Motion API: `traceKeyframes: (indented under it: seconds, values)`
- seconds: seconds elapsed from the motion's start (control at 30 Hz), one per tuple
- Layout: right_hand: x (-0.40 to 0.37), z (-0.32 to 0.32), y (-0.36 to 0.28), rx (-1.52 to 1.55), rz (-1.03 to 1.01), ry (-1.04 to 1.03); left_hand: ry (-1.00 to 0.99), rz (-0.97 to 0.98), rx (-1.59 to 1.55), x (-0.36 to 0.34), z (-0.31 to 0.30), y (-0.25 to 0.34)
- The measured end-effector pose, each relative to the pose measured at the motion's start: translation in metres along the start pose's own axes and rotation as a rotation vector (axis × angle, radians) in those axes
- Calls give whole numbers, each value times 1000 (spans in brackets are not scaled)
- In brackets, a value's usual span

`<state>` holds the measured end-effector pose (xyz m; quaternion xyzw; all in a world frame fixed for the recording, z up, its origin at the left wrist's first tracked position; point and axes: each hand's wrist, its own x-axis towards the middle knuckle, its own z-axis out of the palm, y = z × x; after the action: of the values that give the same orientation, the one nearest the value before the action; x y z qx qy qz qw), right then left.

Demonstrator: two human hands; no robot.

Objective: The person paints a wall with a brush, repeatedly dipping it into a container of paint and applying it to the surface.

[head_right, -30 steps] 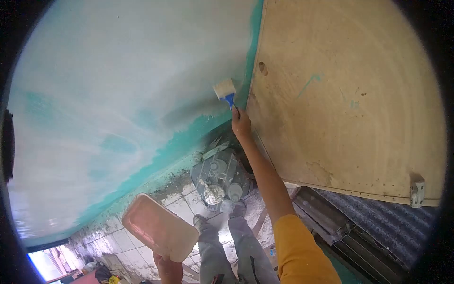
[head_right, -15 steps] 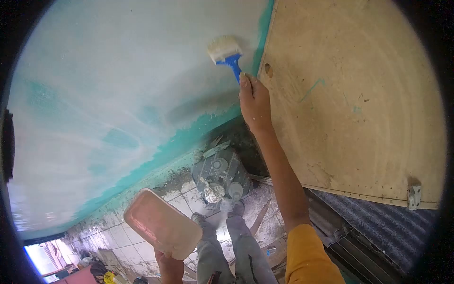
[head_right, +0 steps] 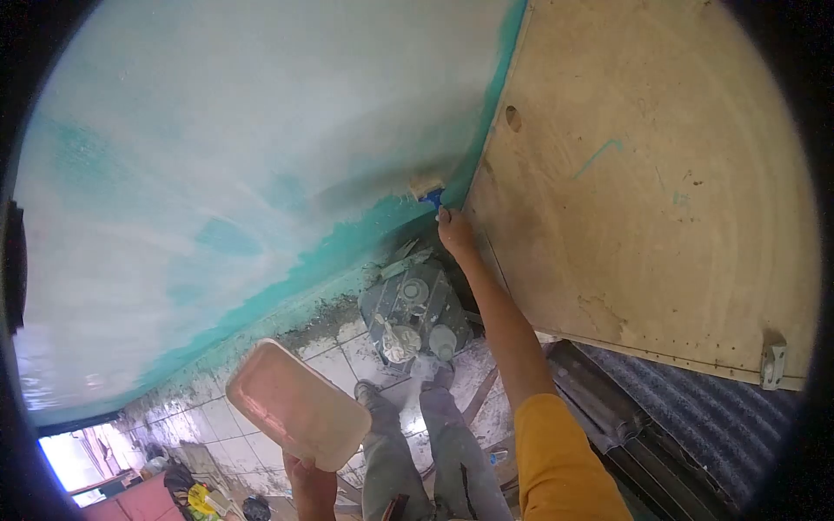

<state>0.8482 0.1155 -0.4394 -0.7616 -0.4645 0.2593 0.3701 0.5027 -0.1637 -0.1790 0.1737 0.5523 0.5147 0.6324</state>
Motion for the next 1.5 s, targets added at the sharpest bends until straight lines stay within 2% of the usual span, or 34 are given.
traceKeyframes:
  seconds: [0.03, 0.1, 0.17, 0.23, 0.27, 0.33, 0.37, 0.43, 0.6, 0.67, 0.73, 0.77, 0.83, 0.93, 1.0, 1.07, 1.17, 1.2, 1.27, 1.3, 1.37, 1.5]
  values:
    - [1, -5, -6, -2, 0, 1, -2, -2, -1, 0, -2, -1]
    - [10, -21, -32, 126, 196, -135, 12, -18, 22, 2, -7, -4]
    - [10, -63, -92, 119, 119, -143, 3, -15, -29, 1, 8, 4]
    - [-9, -107, -160, 325, 3, -17, -8, -17, -76, 1, 11, 5]
    - [-16, -123, -184, 323, 1, -16, 10, -16, -65, 1, 8, 3]
    - [-25, -141, -211, 514, -71, 77, 27, -16, -52, 1, 8, 3]
    - [-24, -139, -207, 514, -70, 79, 19, -16, -56, 1, 10, 5]
    - [-18, -121, -187, 521, -254, 169, 9, -13, -59, 3, 11, 6]
    - [-1, -29, -75, 251, -288, 222, 31, 7, 10, 4, -7, -1]
    - [0, -6, -38, 173, -284, 251, 23, 16, 19, 3, 4, 5]
    - [-1, 1, -11, -42, 24, 53, 14, 22, 29, 2, 9, 9]
    - [-1, 1, -1, -42, 27, 53, 6, 11, 39, 1, 9, 10]
    - [3, -1, 2, -99, 104, -39, -4, 5, 47, 0, 9, 10]
    - [14, -16, -22, 32, 25, 44, 39, 4, 43, -3, 8, 10]
    - [9, -54, -78, 142, 31, 30, -17, 4, 27, -1, 12, 10]
    - [0, -88, -127, 280, -78, 130, -16, 18, -5, 2, 5, 4]
    - [-13, -124, -172, 434, -92, 161, -13, 19, -26, 4, 4, -1]
    - [-12, -123, -170, 434, -91, 162, -17, 10, -18, 4, 5, 0]
    - [-7, -112, -158, 575, -265, 236, 4, -16, -24, 4, 9, 2]
    - [-4, -102, -146, 576, -267, 235, 27, -43, -30, 4, 10, 3]
    - [3, -72, -105, 287, -272, 251, 13, -10, -25, 3, 10, 2]
    - [5, -5, -4, 140, -158, 215, -24, 23, -7, 4, 7, 2]
